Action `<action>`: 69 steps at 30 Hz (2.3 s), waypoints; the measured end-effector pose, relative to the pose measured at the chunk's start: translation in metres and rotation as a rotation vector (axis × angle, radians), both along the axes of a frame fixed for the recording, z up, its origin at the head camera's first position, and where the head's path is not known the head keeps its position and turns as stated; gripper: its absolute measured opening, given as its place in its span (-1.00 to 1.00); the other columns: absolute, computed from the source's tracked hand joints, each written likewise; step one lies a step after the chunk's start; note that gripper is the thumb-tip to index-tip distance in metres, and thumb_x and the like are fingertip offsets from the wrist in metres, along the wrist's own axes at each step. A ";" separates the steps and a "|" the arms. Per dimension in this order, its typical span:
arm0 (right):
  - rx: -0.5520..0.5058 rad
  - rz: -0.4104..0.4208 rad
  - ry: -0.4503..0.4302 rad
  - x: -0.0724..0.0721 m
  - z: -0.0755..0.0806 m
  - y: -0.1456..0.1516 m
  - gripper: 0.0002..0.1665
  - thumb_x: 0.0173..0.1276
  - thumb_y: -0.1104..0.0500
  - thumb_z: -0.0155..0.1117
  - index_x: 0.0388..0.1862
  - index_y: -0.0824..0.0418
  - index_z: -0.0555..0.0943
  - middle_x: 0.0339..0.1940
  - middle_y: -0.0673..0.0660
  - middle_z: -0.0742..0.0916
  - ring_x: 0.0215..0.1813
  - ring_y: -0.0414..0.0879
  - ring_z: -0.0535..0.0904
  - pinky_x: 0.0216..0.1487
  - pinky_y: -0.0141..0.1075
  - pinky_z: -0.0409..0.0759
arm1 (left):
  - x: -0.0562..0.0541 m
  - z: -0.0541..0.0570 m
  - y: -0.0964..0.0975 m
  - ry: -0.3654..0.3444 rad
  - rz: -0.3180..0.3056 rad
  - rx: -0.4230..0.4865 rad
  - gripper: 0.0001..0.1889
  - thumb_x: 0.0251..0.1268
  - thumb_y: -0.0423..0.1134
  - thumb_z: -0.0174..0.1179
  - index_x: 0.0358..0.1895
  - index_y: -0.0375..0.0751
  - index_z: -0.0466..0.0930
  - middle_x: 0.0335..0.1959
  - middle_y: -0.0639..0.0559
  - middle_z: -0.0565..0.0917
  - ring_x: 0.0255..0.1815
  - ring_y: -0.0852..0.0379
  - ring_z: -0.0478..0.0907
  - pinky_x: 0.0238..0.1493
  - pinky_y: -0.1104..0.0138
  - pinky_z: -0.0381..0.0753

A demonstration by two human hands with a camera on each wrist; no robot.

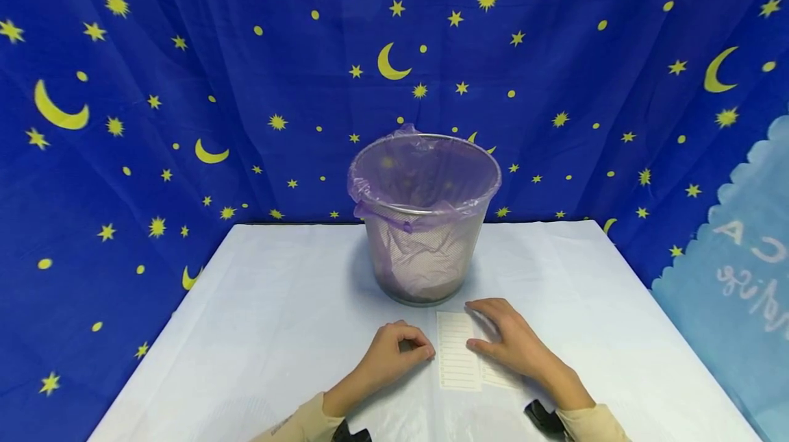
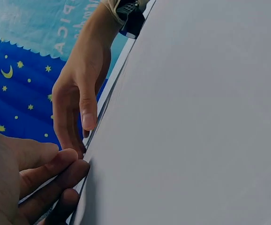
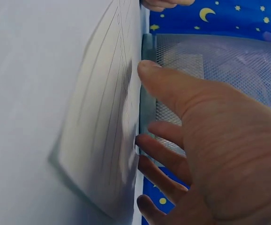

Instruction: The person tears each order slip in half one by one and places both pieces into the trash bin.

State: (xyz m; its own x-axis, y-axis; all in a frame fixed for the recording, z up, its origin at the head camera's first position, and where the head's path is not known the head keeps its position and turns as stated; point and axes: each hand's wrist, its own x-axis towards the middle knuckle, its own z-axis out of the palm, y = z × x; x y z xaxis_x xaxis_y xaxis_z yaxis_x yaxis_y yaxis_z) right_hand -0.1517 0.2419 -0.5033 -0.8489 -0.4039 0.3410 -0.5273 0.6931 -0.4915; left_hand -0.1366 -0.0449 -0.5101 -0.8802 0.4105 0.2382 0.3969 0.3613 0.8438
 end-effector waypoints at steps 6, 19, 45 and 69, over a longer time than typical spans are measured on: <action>0.033 0.007 0.056 -0.003 -0.002 0.000 -0.27 0.19 -0.05 0.68 0.31 0.13 0.66 0.25 0.07 0.71 0.33 0.09 0.56 0.36 0.20 0.50 | 0.000 0.002 0.001 0.002 -0.008 -0.002 -0.94 0.30 -0.22 0.47 -0.36 0.01 0.85 -0.42 0.21 0.79 -0.35 0.35 0.50 -0.11 0.35 0.49; 0.075 0.060 0.100 -0.003 -0.002 -0.003 -0.30 0.15 0.01 0.68 0.27 0.13 0.68 0.16 -0.01 0.76 0.26 -0.05 0.57 0.31 0.07 0.54 | 0.000 0.000 0.001 0.014 0.003 0.002 -0.93 0.28 -0.23 0.49 -0.39 -0.01 0.85 -0.44 0.21 0.78 -0.35 0.39 0.50 -0.12 0.36 0.50; -0.113 0.134 -0.124 0.011 0.001 -0.018 -0.64 0.29 -0.01 0.58 0.04 0.01 0.77 -0.12 -0.19 0.77 -0.06 -0.30 0.69 0.07 -0.24 0.69 | 0.000 -0.001 -0.003 -0.034 0.013 0.107 -0.85 0.25 -0.24 0.51 -0.20 -0.16 0.76 -0.29 0.04 0.80 -0.32 0.24 0.64 -0.10 0.29 0.66; -0.303 0.078 -0.342 0.028 0.001 -0.045 -0.16 0.10 0.01 0.73 0.33 0.07 0.54 -0.04 0.00 0.81 -0.15 -0.24 0.72 -0.13 -0.35 0.68 | -0.002 -0.004 -0.006 -0.081 0.066 0.180 -0.92 0.30 -0.26 0.46 -0.28 -0.18 0.81 -0.32 -0.01 0.79 -0.28 0.31 0.63 -0.11 0.43 0.62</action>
